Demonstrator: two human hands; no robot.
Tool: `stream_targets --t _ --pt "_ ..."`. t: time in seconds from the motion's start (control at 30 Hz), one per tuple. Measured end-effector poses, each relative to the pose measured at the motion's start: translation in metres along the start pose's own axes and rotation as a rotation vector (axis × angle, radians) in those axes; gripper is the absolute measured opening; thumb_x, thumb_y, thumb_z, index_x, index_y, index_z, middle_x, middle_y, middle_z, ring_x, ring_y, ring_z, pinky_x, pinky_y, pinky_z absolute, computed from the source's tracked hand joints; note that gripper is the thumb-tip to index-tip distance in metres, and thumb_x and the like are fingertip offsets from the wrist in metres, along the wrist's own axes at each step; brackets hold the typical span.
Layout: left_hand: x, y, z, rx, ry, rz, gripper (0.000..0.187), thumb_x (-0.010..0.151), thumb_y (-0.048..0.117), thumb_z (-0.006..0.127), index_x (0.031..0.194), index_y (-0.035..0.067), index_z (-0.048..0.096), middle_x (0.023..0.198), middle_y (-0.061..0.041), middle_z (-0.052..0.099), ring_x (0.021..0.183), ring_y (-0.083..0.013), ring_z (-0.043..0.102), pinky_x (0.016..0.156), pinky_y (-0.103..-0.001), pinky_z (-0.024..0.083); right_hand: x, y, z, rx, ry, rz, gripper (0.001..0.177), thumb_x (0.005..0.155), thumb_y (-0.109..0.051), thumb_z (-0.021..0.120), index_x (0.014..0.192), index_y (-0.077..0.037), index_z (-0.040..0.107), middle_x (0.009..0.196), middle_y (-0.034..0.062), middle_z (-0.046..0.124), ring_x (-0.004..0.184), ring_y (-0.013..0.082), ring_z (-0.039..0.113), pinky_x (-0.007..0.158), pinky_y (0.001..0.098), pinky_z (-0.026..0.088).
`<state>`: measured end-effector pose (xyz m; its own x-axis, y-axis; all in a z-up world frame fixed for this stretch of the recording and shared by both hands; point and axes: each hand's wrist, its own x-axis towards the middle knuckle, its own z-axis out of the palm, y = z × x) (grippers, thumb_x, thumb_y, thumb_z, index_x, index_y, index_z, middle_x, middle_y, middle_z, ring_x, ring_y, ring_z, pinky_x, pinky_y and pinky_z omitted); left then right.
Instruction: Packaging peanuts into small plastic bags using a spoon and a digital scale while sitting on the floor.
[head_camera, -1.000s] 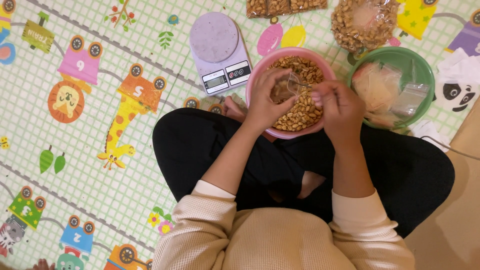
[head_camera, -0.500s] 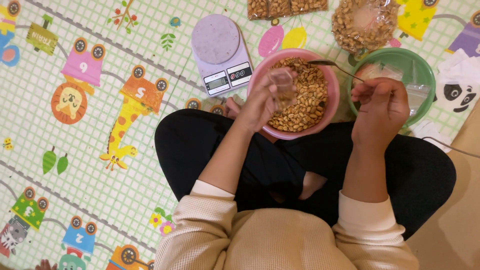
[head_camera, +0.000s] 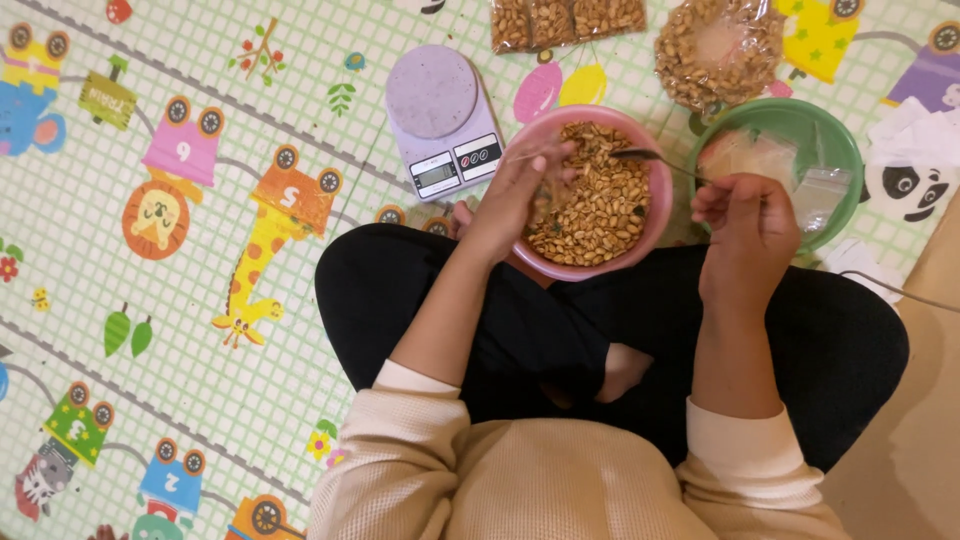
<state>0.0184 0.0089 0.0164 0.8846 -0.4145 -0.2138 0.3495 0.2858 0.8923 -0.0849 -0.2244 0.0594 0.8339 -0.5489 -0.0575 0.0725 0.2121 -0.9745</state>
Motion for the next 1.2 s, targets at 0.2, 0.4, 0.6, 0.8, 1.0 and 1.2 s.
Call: stream_targets --t 0.2,0.4,0.6,0.8,1.0,1.2 --pt "-0.002 0.059 -0.004 0.92 0.08 0.175 0.033 0.1 0.028 0.058 0.114 0.005 0.076 0.102 -0.01 0.058 0.082 -0.0174 0.06 0.077 -0.029 0.055 -0.008 0.004 -0.016 -0.054 0.01 0.025 0.02 0.113 -0.026 0.056 0.111 -0.007 0.061 0.095 0.0039 0.066 0.085 0.0104 0.062 0.082 0.0216 0.054" --pt "0.051 0.078 -0.064 0.543 0.335 -0.031 0.024 0.097 0.021 0.066 0.116 0.013 0.077 0.083 -0.002 0.073 0.067 -0.0082 0.061 0.069 -0.023 0.063 -0.005 0.007 -0.011 -0.074 0.0 0.035 0.017 0.113 -0.022 0.056 0.11 -0.007 0.062 0.098 0.0034 0.067 0.087 0.0096 0.063 0.082 0.0219 0.054" --pt "0.097 0.027 -0.167 -0.147 0.677 -0.037 0.018 0.096 0.016 0.067 0.109 0.004 0.065 0.1 -0.01 0.071 0.081 -0.0185 0.066 0.075 -0.03 0.06 0.001 0.021 -0.007 -0.14 -0.022 0.077 0.02 0.114 -0.024 0.055 0.113 -0.007 0.064 0.098 0.0023 0.067 0.087 0.008 0.061 0.081 0.0206 0.053" --pt "0.147 -0.028 -0.231 -0.216 0.841 -0.066 0.02 0.102 0.02 0.056 0.119 0.008 0.058 0.108 -0.011 0.076 0.083 -0.0248 0.074 0.084 -0.044 0.066 0.012 0.049 -0.004 -0.269 0.006 -0.014 0.024 0.118 -0.02 0.055 0.109 -0.003 0.068 0.091 0.0121 0.07 0.083 0.0163 0.071 0.076 0.0269 0.061" --pt "0.159 -0.046 -0.243 -0.169 0.884 -0.046 0.02 0.103 0.02 0.056 0.119 0.008 0.055 0.117 -0.014 0.075 0.1 -0.0333 0.075 0.09 -0.048 0.064 0.014 0.052 -0.002 -0.287 -0.007 0.003 0.025 0.117 -0.02 0.055 0.109 -0.001 0.068 0.09 0.0124 0.07 0.082 0.0156 0.07 0.076 0.027 0.061" --pt "0.161 -0.055 -0.25 0.432 1.054 -0.098 0.038 0.102 0.037 0.051 0.122 0.008 0.067 0.122 -0.015 0.072 0.118 -0.037 0.068 0.101 -0.046 0.056 0.015 0.052 0.006 -0.292 -0.02 -0.012 0.026 0.117 -0.02 0.055 0.108 0.0 0.069 0.089 0.0125 0.069 0.082 0.0163 0.07 0.076 0.0273 0.061"
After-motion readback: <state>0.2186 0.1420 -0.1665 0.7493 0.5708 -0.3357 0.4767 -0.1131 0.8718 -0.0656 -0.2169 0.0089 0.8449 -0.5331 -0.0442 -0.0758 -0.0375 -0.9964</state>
